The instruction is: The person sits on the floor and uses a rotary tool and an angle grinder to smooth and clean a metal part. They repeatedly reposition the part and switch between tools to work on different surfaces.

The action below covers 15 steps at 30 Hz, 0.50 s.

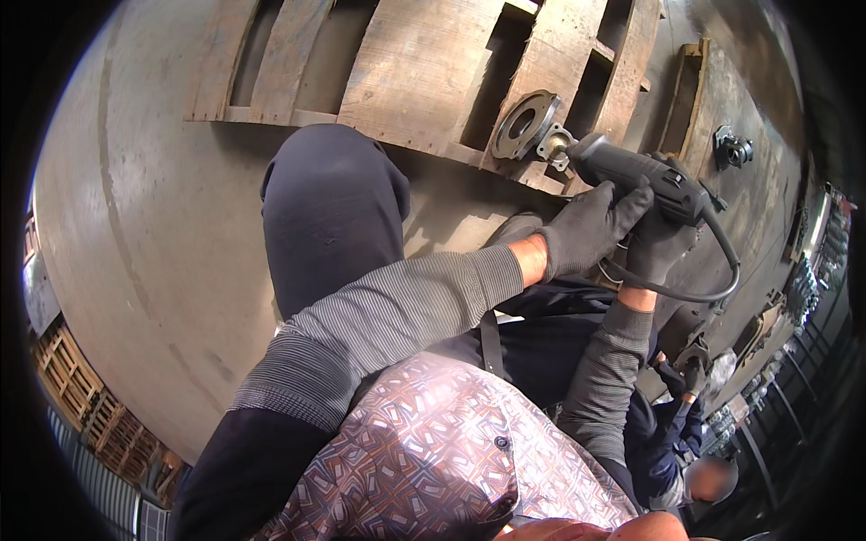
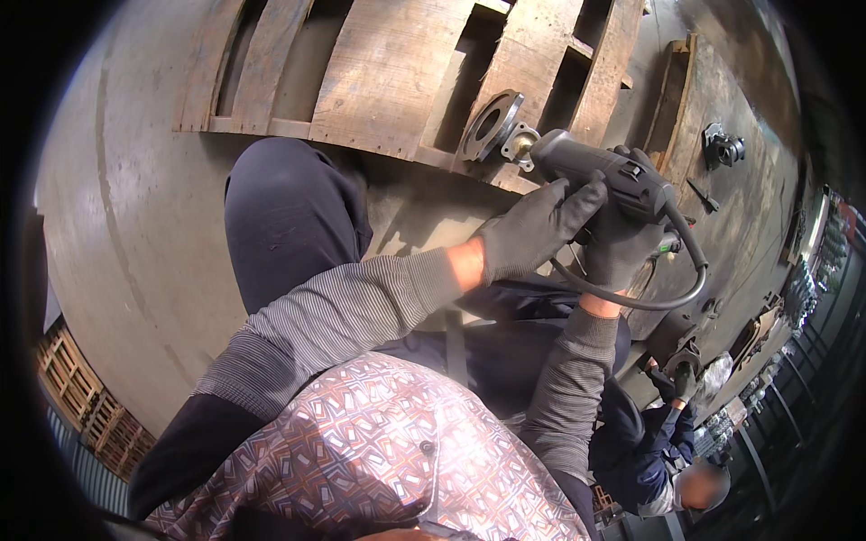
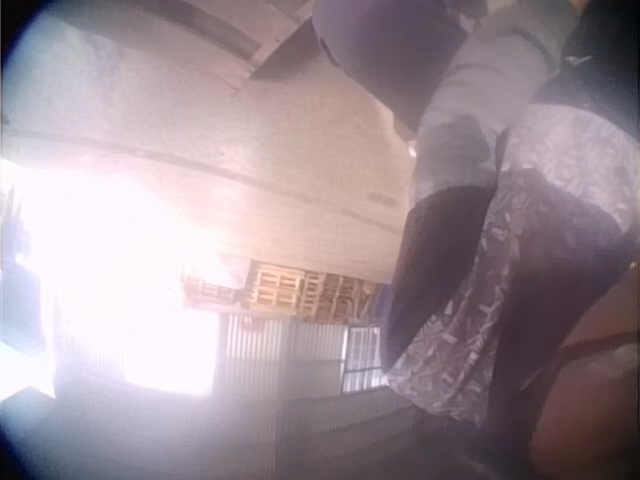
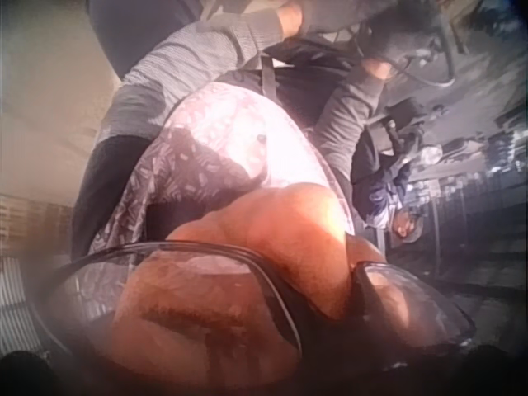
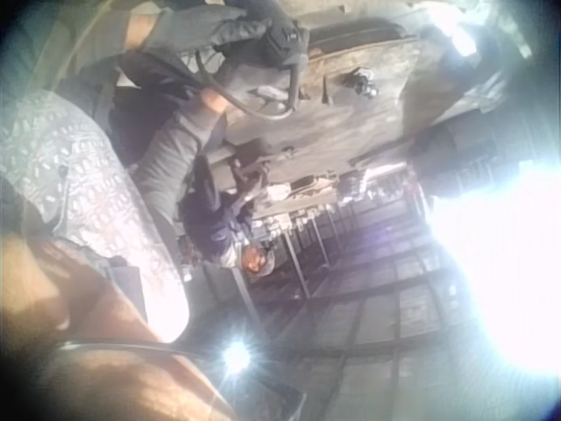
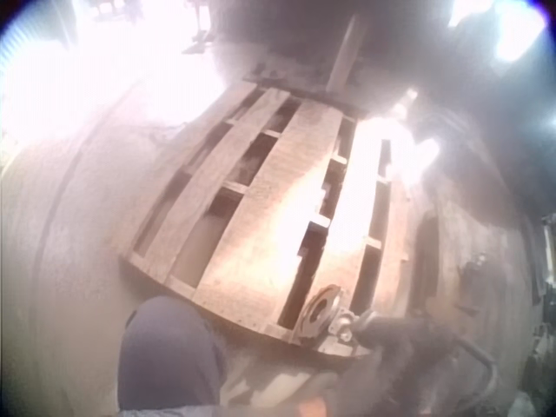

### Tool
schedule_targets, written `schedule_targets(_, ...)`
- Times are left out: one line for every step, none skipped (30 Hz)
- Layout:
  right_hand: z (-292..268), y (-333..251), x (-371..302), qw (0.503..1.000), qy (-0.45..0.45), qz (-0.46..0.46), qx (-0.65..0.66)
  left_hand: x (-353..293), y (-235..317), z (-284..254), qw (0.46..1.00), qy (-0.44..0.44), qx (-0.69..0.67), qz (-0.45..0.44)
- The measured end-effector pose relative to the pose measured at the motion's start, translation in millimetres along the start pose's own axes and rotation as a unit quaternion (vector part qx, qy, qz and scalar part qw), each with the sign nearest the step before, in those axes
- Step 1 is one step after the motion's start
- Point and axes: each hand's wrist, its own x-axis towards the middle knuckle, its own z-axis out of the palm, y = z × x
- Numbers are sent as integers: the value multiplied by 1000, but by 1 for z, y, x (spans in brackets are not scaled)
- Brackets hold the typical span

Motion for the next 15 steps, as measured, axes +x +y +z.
schedule_targets(0, 0, 0, 1000, -3, 1, 6, 0, 0, 0, 997, 3, -67, -30)
schedule_targets(-1, 1, 0, 1000, -5, 2, -8, 1, 0, 1, 996, 1, -74, -39)
schedule_targets(-2, 1, 0, 1000, -7, 2, -21, 2, -1, 2, 995, 17, -94, -9)
schedule_targets(-2, 1, -1, 999, -13, -3, -33, 3, -2, 3, 993, 34, -114, 20)
schedule_targets(-3, 2, -1, 999, -8, 5, -31, 3, -3, 4, 993, 32, -112, 11)
schedule_targets(-3, 2, -1, 1000, -7, 6, -28, 4, -3, 4, 993, 30, -110, 3)
schedule_targets(-3, 3, -2, 1000, -15, -6, -22, 4, -4, 4, 994, 24, -108, -21)
schedule_targets(-3, 5, -2, 999, -13, 5, -35, 3, -4, 3, 993, 24, -110, -27)
schedule_targets(-2, 6, -3, 999, -19, 3, -46, 3, -2, 1, 992, 20, -112, -49)
schedule_targets(-2, 7, -2, 999, -25, -9, -43, 3, -1, -2, 991, 20, -120, -56)
schedule_targets(0, 9, -3, 999, -18, -11, -31, 0, 2, -5, 992, 20, -101, -70)
schedule_targets(0, 9, -3, 1000, -12, -22, -6, -3, 5, -7, 993, 23, -88, -70)
schedule_targets(2, 11, -2, 1000, -13, -19, 11, -4, 8, -9, 994, 27, -75, -69)
schedule_targets(0, 11, 0, 992, 7, 30, 126, -3, 12, -12, 998, 37, -55, -17)
schedule_targets(-1, 10, 2, 983, 0, 28, 181, -6, 16, -8, 998, 48, -37, 27)
